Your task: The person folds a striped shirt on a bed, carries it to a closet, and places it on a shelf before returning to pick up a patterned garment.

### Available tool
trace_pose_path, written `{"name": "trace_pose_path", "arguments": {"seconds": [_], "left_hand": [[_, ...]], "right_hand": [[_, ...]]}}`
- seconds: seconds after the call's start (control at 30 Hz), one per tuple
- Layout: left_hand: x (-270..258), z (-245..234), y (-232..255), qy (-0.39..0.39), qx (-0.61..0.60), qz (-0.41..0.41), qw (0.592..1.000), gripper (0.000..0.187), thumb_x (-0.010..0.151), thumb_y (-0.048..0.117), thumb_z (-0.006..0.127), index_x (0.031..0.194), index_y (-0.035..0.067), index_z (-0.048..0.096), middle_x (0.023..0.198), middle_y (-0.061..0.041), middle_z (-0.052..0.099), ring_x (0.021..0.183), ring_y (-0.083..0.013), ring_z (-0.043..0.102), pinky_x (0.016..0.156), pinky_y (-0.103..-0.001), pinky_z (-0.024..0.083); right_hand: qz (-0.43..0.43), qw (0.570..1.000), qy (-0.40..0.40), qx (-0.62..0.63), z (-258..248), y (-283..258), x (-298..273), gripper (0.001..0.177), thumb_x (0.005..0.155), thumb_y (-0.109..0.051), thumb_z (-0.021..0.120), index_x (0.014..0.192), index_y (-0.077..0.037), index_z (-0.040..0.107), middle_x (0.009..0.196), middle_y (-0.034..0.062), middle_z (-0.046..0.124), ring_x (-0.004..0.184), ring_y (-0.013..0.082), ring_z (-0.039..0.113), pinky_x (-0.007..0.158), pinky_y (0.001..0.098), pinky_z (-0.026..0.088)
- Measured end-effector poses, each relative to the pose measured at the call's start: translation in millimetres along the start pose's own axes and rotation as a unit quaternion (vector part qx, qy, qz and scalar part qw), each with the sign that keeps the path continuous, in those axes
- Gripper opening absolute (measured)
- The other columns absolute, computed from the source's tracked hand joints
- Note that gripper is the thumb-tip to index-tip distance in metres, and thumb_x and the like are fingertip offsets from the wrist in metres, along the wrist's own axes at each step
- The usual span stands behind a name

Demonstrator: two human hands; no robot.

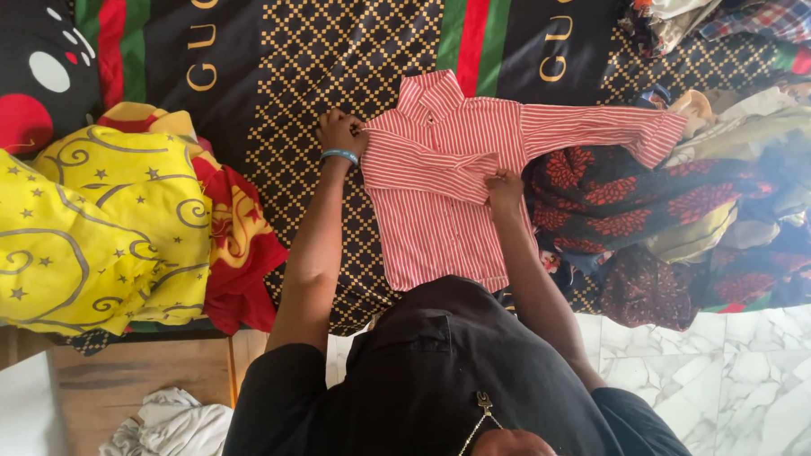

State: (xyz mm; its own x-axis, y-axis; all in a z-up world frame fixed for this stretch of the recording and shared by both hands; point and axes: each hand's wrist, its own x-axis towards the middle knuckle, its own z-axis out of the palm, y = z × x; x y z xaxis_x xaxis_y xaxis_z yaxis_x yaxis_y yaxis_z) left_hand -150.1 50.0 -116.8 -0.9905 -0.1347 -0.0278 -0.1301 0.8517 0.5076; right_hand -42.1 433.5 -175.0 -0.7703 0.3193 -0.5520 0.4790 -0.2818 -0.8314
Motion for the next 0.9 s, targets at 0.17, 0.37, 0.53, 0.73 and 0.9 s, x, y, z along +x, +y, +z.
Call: {"name": "trace_pose_path", "arguments": {"seconds": [0.17, 0.37, 0.53, 0.73, 0.9], "left_hand": [[-6.7, -1.6, 11.5, 0.014, 0.030, -0.006, 0.999, 0.019, 0.078, 0.021, 0.075, 0.096, 0.016, 0.070, 0.112, -0.007, 0.059, 0.121, -0.0344, 0.049, 0.102, -0.056, 0.036], [-44.0, 13.5, 59.0, 0.055, 0.054, 0.065, 0.995, 0.038, 0.089, 0.014, 0.065, 0.126, 0.007, 0.061, 0.132, -0.014, 0.058, 0.132, -0.0349, 0.049, 0.111, -0.057, 0.035], [-88.9, 52.5, 79.9, 0.000, 0.054, 0.084, 0.995, 0.050, 0.107, 0.039, 0.050, 0.145, 0.006, 0.053, 0.159, -0.018, 0.043, 0.153, -0.0402, 0.031, 0.124, -0.065, 0.017], [-110.4, 52.2, 77.8, -0.126, 0.159, 0.013, 0.979, 0.079, 0.102, 0.066, 0.036, 0.167, 0.023, 0.019, 0.174, -0.006, -0.001, 0.160, -0.0384, -0.003, 0.120, -0.074, -0.005], [-106.8, 37.8, 85.4, -0.165, 0.162, -0.017, 0.973, 0.121, 0.082, 0.090, 0.049, 0.167, 0.021, 0.000, 0.175, -0.004, -0.009, 0.158, -0.0397, -0.013, 0.120, -0.075, -0.006]], "right_hand": [[0.022, 1.000, -0.003, -0.004, -0.1, -3.2, -18.7, 0.018, 0.083, 0.006, 0.071, 0.098, -0.004, 0.066, 0.066, 0.0011, 0.058, 0.042, 0.0101, 0.048, 0.035, 0.0271, 0.037], [0.024, 0.998, -0.023, 0.061, -14.1, 1.9, -15.3, 0.013, 0.086, 0.000, 0.072, 0.098, -0.003, 0.068, 0.069, 0.0010, 0.061, 0.047, 0.0121, 0.055, 0.039, 0.0282, 0.041], [0.026, 0.998, -0.051, -0.004, -12.4, -18.5, -28.1, 0.042, 0.076, 0.008, 0.083, 0.110, -0.008, 0.065, 0.081, -0.0002, 0.065, 0.061, 0.0088, 0.059, 0.049, 0.0256, 0.045], [-0.120, 0.990, -0.058, 0.033, -35.2, 21.5, 3.5, 0.044, 0.075, 0.016, 0.071, 0.116, -0.001, 0.064, 0.092, 0.0051, 0.070, 0.080, 0.0101, 0.068, 0.069, 0.0261, 0.062], [-0.119, 0.987, -0.094, 0.044, -53.7, 64.5, 39.0, 0.038, 0.080, 0.016, 0.063, 0.116, 0.004, 0.067, 0.091, 0.0062, 0.070, 0.076, 0.0122, 0.066, 0.064, 0.0253, 0.055]]}}
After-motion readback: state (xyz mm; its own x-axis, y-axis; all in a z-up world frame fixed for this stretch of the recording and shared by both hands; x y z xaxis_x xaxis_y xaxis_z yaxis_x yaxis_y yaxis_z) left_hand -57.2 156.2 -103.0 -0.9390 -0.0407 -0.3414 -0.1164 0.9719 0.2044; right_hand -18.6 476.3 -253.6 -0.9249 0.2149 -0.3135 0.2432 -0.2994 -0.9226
